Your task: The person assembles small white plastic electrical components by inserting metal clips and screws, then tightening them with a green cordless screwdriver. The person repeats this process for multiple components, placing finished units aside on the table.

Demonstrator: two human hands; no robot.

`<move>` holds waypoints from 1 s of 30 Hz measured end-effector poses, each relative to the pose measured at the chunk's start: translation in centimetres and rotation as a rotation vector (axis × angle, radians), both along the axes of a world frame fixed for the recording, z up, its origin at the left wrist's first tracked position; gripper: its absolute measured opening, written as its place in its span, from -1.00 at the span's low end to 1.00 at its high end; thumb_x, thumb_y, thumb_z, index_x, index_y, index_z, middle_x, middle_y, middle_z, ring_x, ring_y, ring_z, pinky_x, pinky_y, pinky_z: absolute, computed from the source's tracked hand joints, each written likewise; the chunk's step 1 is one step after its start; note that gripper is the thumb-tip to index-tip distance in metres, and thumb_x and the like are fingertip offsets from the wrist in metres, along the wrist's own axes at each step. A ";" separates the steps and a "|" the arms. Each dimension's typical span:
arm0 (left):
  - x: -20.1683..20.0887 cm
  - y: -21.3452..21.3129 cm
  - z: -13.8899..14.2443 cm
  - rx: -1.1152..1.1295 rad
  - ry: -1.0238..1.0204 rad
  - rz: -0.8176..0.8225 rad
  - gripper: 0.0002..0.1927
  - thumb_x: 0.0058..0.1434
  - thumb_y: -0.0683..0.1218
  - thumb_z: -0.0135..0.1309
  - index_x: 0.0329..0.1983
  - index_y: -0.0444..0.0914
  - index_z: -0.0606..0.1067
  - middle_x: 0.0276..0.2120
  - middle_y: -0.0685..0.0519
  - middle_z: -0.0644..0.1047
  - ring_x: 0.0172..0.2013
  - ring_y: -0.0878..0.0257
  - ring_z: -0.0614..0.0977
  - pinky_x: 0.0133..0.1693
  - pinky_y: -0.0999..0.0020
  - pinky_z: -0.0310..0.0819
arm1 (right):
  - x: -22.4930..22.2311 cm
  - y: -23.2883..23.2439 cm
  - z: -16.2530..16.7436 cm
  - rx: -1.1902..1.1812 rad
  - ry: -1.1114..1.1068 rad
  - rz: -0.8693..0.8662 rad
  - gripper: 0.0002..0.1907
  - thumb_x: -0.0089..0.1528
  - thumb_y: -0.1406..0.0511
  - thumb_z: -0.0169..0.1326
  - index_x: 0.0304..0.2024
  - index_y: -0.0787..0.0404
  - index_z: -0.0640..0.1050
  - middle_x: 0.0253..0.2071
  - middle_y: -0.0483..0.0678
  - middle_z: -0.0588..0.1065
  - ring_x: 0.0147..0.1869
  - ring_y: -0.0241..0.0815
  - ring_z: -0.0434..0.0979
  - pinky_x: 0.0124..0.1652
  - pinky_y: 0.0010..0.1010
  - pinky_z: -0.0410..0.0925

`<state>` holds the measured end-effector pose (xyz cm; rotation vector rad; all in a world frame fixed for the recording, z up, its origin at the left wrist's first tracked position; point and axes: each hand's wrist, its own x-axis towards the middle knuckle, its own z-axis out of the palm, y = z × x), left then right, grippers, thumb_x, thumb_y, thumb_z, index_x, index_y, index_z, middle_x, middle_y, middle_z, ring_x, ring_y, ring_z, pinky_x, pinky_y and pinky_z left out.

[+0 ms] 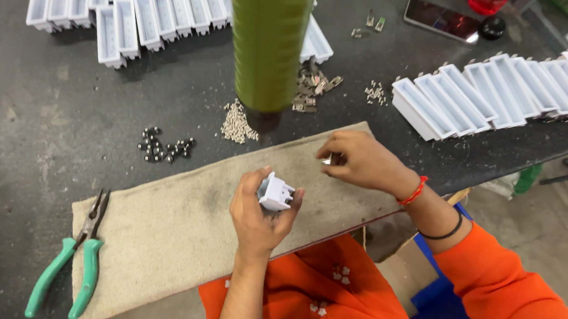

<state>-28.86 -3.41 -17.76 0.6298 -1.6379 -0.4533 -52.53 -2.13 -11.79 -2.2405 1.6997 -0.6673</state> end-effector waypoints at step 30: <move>-2.6 -2.0 -1.4 0.058 0.002 -0.059 -0.35 0.03 -0.03 0.37 0.14 -0.27 0.37 -0.20 -0.09 0.52 -0.27 0.03 0.61 -0.22 0.20 0.52 | 6.6 3.9 0.7 -0.197 -0.651 -0.066 -0.66 0.05 0.45 0.41 -0.13 0.32 0.65 -0.19 -0.04 0.62 -0.24 -0.36 0.50 -0.26 -0.56 0.39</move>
